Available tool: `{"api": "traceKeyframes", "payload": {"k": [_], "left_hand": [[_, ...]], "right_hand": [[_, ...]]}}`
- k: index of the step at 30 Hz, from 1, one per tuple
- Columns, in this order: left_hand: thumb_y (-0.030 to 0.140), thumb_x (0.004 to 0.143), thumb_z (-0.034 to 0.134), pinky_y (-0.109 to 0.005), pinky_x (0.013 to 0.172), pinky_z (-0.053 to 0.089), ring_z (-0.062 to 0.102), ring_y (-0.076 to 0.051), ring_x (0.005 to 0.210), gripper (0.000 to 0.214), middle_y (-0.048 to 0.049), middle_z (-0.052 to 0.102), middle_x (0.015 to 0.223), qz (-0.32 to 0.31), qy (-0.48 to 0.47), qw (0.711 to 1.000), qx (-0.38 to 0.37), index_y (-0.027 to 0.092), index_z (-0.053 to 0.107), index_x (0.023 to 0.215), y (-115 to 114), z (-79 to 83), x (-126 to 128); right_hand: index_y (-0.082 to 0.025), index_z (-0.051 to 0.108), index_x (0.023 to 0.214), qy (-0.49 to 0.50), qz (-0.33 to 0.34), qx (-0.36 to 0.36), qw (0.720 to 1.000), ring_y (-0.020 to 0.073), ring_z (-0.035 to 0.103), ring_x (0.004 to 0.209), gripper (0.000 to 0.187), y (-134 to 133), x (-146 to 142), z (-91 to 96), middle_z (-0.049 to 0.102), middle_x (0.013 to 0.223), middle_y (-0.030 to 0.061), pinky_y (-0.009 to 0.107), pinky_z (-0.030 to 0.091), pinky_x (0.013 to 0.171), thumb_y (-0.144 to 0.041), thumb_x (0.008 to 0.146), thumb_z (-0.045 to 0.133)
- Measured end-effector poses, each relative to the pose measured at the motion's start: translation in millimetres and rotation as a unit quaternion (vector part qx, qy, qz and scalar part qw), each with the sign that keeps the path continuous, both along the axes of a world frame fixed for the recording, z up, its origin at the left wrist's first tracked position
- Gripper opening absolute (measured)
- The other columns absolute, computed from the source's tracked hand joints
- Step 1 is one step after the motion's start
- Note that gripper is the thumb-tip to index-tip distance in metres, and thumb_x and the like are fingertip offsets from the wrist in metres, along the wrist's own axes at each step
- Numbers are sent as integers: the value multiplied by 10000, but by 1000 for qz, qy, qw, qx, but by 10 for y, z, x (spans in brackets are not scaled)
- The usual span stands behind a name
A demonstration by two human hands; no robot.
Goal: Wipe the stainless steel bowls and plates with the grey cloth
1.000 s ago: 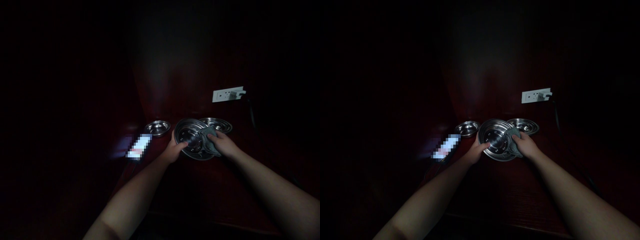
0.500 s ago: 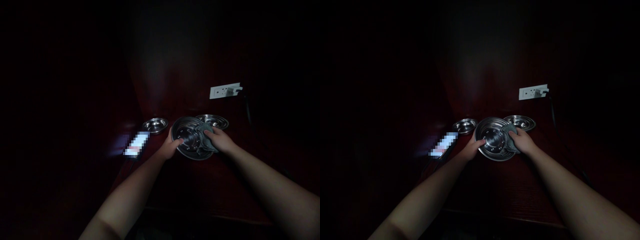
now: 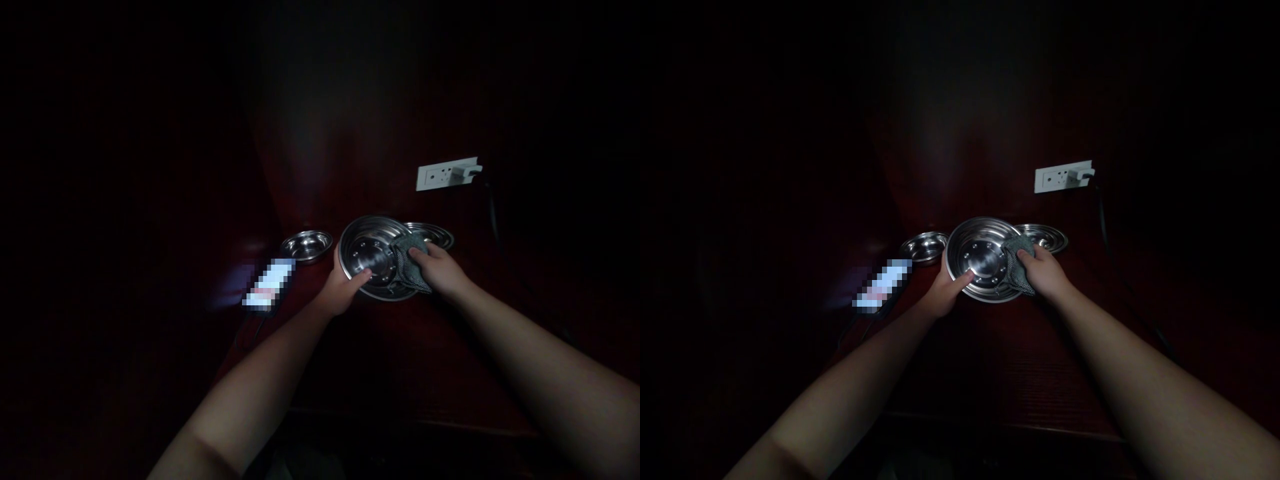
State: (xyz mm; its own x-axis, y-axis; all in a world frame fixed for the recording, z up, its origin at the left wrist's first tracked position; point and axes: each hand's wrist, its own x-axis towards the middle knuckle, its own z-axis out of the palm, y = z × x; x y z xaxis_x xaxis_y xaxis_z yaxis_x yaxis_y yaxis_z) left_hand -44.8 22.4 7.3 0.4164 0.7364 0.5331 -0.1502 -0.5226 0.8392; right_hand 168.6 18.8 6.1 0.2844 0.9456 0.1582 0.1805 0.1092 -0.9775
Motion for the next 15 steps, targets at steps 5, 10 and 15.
{"api": "traceKeyframes", "payload": {"k": [5, 10, 15], "left_hand": [[318, 757, 583, -430, 1074, 194, 306, -245, 1274, 790, -121, 311, 1380, -1, -3, 1000, -22, 227, 81, 1361, 43, -13, 4], [316, 742, 589, -417, 1077, 173, 299, -248, 1272, 794, -115, 317, 1374, 8, 15, 999, -31, 211, 96, 1357, 43, 19, -12], [286, 713, 601, -423, 1066, 172, 302, -261, 1263, 832, -121, 324, 1365, 6, 20, 999, -29, 210, 83, 1359, 49, 38, -23]], "right_hand": [[-211, 569, 876, -1, 12, 0, 1000, 193, 624, 638, 210, -16, -19, 15, 659, 757, 36, 316, 499, 592, -375, 750, 527], [-205, 566, 897, -18, 10, -5, 1000, 188, 624, 636, 230, -11, -5, 9, 664, 769, 41, 306, 495, 589, -380, 756, 515], [-216, 564, 871, -36, 9, -7, 999, 183, 620, 636, 200, -12, 0, 10, 664, 783, 37, 303, 490, 592, -373, 760, 510]]}}
